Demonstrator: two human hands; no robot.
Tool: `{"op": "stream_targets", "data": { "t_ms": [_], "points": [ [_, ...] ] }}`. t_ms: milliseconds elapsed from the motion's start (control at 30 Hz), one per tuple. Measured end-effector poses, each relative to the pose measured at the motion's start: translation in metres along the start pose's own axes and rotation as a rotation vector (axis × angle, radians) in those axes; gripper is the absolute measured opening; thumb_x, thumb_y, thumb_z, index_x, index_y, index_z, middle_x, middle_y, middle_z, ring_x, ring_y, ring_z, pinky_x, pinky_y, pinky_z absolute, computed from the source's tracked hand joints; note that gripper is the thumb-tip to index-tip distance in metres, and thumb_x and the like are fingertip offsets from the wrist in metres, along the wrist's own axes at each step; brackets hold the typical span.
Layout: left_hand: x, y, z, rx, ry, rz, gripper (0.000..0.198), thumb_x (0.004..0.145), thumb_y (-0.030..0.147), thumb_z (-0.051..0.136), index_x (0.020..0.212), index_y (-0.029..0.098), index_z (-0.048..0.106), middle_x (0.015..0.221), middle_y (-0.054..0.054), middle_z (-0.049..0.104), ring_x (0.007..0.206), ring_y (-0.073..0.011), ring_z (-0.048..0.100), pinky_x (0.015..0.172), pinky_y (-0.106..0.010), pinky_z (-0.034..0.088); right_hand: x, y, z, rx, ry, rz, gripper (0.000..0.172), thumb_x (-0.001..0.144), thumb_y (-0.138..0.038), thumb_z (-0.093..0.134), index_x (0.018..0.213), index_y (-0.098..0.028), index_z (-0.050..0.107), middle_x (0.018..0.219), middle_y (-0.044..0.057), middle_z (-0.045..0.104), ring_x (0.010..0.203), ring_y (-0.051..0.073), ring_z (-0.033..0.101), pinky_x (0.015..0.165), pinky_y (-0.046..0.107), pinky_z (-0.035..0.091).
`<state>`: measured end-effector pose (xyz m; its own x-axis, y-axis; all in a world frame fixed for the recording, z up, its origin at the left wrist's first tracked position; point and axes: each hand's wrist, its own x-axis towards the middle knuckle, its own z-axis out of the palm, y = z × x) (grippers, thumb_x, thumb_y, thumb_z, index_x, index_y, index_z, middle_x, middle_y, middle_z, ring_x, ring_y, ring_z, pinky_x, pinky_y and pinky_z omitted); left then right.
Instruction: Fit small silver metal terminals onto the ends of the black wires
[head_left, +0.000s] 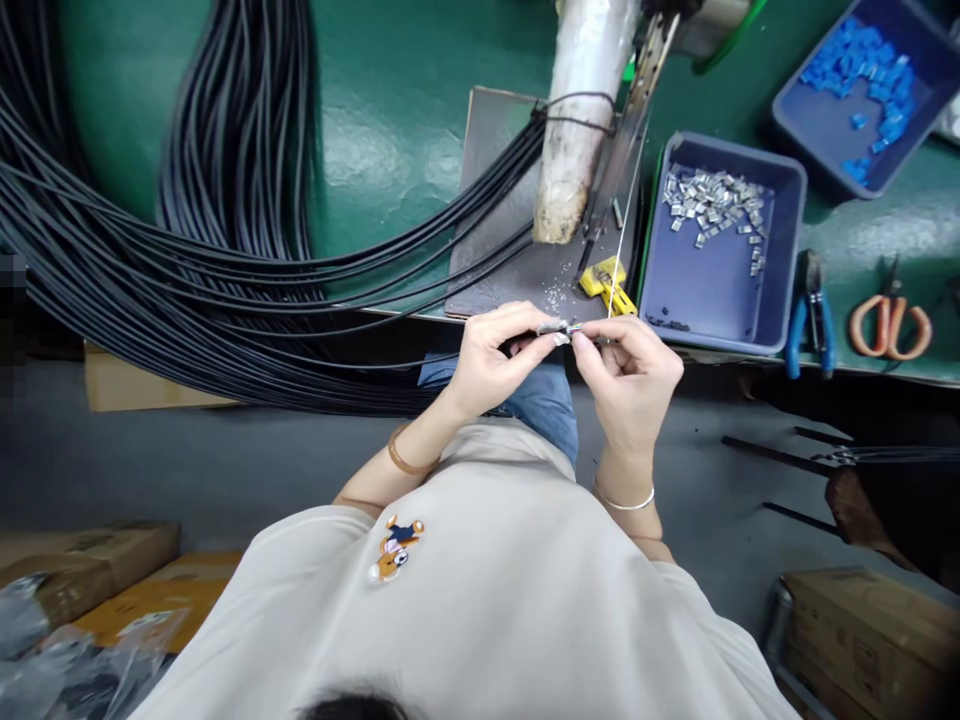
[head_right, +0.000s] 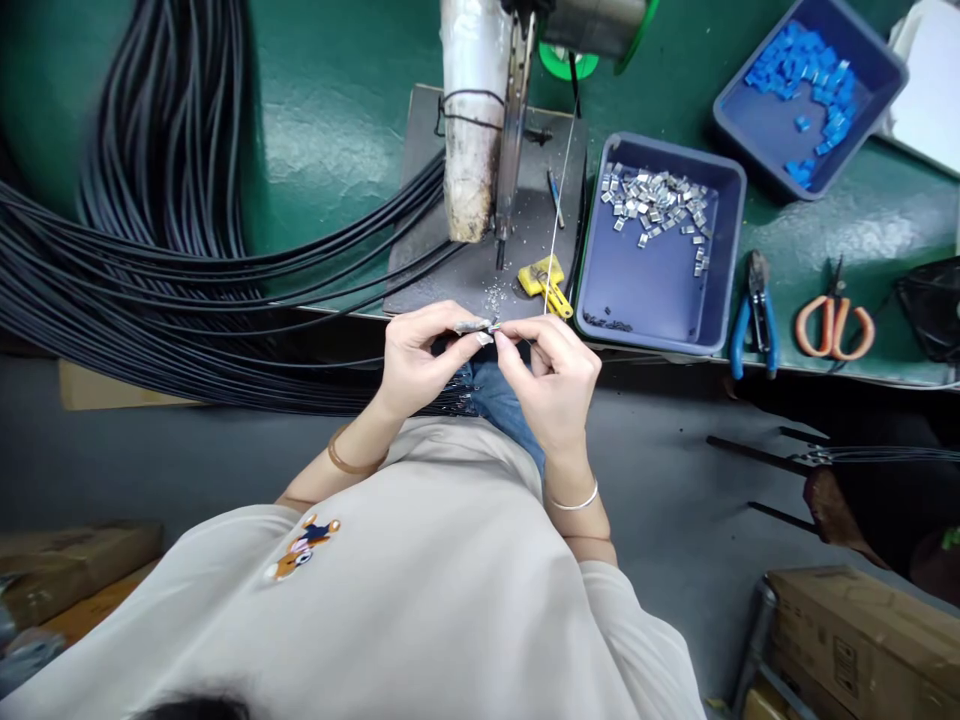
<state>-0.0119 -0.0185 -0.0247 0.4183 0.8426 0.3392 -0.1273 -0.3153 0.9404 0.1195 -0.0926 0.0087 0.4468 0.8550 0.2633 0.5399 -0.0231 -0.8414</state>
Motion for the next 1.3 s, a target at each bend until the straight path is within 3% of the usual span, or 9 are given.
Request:
{"op": "stream_targets", "data": {
  "t_ms": [200, 300, 400, 467, 567, 667, 933, 1100, 1300],
  "points": [
    [-0.003, -0.002, 0.004, 0.177, -0.011, 0.149, 0.008, 0.086, 0.02, 0.066, 0.086, 0.016, 0.073, 0.076, -0.004, 0.071, 0.063, -0.0101, 0.054, 0.066, -0.025, 0.043, -0.001, 0.001, -0.001, -0.031, 0.001, 0.01, 0.01, 0.086, -0.029, 0.063, 0.078, -0.023, 0.066, 0.072, -0.002, 0.06, 0.049, 0.007, 0.032, 0.05, 0.029, 0.03],
    [-0.006, 0.002, 0.007, 0.049, -0.026, -0.023, 0.014, 0.091, 0.025, 0.061, 0.082, 0.015, 0.065, 0.068, 0.0, 0.063, 0.056, -0.0069, 0.052, 0.057, -0.02, 0.041, -0.002, 0.004, 0.002, -0.069, 0.04, -0.104, 0.009, 0.086, -0.024, 0.062, 0.078, -0.024, 0.065, 0.072, -0.002, 0.062, 0.05, 0.008, 0.038, 0.051, 0.029, 0.033],
    [-0.007, 0.006, 0.007, -0.297, -0.126, -0.272, 0.025, 0.092, 0.036, 0.061, 0.078, 0.016, 0.055, 0.059, 0.004, 0.055, 0.042, -0.0028, 0.045, 0.042, -0.016, 0.034, -0.002, 0.008, 0.006, -0.13, 0.094, -0.374, 0.01, 0.083, -0.016, 0.063, 0.082, -0.025, 0.066, 0.074, -0.001, 0.066, 0.063, 0.01, 0.054, 0.059, 0.028, 0.041],
    [-0.006, 0.008, 0.005, -0.483, -0.18, -0.379, 0.03, 0.088, 0.041, 0.066, 0.079, 0.015, 0.053, 0.058, 0.004, 0.057, 0.036, -0.0021, 0.044, 0.036, -0.015, 0.03, -0.002, 0.01, 0.009, -0.083, 0.101, -0.425, 0.011, 0.082, -0.015, 0.065, 0.083, -0.025, 0.067, 0.074, -0.002, 0.066, 0.061, 0.009, 0.054, 0.056, 0.026, 0.041],
    [-0.004, 0.008, 0.0, -0.614, -0.197, -0.438, 0.031, 0.085, 0.041, 0.07, 0.082, 0.015, 0.054, 0.058, 0.002, 0.061, 0.035, -0.0019, 0.044, 0.034, -0.014, 0.029, -0.003, 0.012, 0.01, 0.095, 0.098, -0.231, 0.004, 0.085, -0.023, 0.066, 0.082, -0.024, 0.069, 0.074, -0.003, 0.063, 0.054, 0.006, 0.047, 0.049, 0.024, 0.036],
    [-0.003, 0.007, -0.003, -0.631, -0.17, -0.436, 0.027, 0.087, 0.037, 0.069, 0.083, 0.014, 0.056, 0.06, 0.001, 0.062, 0.038, -0.0012, 0.044, 0.037, -0.013, 0.031, -0.002, 0.013, 0.008, 0.209, 0.132, -0.061, 0.008, 0.086, -0.029, 0.067, 0.09, -0.025, 0.073, 0.076, -0.002, 0.061, 0.06, 0.007, 0.054, 0.052, 0.024, 0.041],
    [-0.001, 0.008, -0.002, -0.566, -0.158, -0.449, 0.03, 0.081, 0.036, 0.075, 0.077, 0.013, 0.056, 0.058, 0.002, 0.061, 0.039, -0.0009, 0.043, 0.038, -0.014, 0.031, 0.004, 0.014, 0.004, 0.278, -0.09, 0.02, 0.006, 0.085, -0.028, 0.069, 0.083, -0.023, 0.072, 0.078, -0.002, 0.063, 0.065, 0.007, 0.055, 0.052, 0.021, 0.04],
    [-0.001, 0.007, 0.0, -0.513, -0.159, -0.486, 0.032, 0.077, 0.036, 0.078, 0.075, 0.012, 0.056, 0.056, 0.003, 0.059, 0.039, -0.0004, 0.04, 0.038, -0.014, 0.029, 0.005, 0.009, -0.001, 0.001, -0.043, -0.192, 0.006, 0.085, -0.018, 0.066, 0.08, -0.02, 0.068, 0.075, -0.003, 0.063, 0.056, 0.005, 0.044, 0.05, 0.023, 0.033],
    [-0.001, 0.005, 0.002, -0.533, -0.169, -0.52, 0.032, 0.074, 0.034, 0.08, 0.078, 0.013, 0.056, 0.054, 0.004, 0.056, 0.04, -0.0002, 0.036, 0.038, -0.014, 0.025, 0.005, 0.012, -0.005, -0.151, -0.034, -0.407, 0.009, 0.084, -0.012, 0.065, 0.083, -0.021, 0.065, 0.078, -0.003, 0.067, 0.071, 0.009, 0.061, 0.065, 0.024, 0.048]
  ]
}}
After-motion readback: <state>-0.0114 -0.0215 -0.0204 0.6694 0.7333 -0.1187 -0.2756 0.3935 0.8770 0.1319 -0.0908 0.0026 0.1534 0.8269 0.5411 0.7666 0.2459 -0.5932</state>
